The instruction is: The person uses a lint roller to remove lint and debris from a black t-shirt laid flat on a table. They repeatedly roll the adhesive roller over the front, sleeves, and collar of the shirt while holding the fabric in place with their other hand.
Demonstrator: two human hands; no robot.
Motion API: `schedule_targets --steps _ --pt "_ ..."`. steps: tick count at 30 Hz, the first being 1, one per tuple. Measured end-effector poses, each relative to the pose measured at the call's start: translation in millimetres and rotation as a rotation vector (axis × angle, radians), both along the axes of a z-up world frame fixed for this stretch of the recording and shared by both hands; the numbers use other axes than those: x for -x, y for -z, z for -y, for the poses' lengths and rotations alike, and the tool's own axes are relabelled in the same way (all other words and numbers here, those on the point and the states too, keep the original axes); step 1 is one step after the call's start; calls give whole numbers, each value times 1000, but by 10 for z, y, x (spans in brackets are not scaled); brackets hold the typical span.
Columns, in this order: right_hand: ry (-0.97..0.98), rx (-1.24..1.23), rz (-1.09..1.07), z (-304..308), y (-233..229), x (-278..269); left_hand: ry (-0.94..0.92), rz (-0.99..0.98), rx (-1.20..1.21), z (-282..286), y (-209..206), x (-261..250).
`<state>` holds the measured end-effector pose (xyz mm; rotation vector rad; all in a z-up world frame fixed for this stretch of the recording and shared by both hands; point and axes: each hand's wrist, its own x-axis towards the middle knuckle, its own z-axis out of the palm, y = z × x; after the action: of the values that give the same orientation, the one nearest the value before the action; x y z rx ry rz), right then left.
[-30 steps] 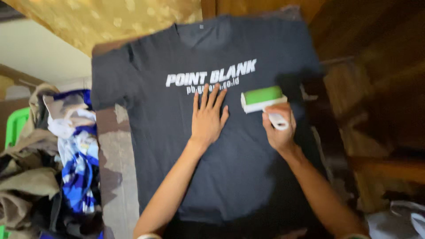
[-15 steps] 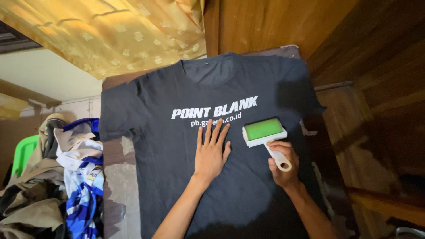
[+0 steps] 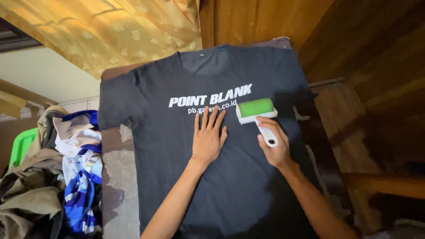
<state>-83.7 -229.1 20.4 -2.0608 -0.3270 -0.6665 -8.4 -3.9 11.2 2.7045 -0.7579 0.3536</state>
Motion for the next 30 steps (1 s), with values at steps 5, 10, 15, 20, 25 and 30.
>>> schedule_targets --steps 5,10,15,20,25,30 --pt "57 18 69 29 134 -92 11 30 19 -25 25 -62" --pt "115 81 32 -8 161 -82 18 32 28 -16 84 -34" --pt "0 77 -45 -90 4 -133 21 26 6 3 97 -54" --pt "-23 44 -60 -101 -3 -113 23 5 19 -32 71 16" --pt "-77 -134 -206 -80 89 -152 40 6 38 -279 37 268" --pt "-95 -101 -180 -43 40 -70 -13 -15 52 -480 6 499"
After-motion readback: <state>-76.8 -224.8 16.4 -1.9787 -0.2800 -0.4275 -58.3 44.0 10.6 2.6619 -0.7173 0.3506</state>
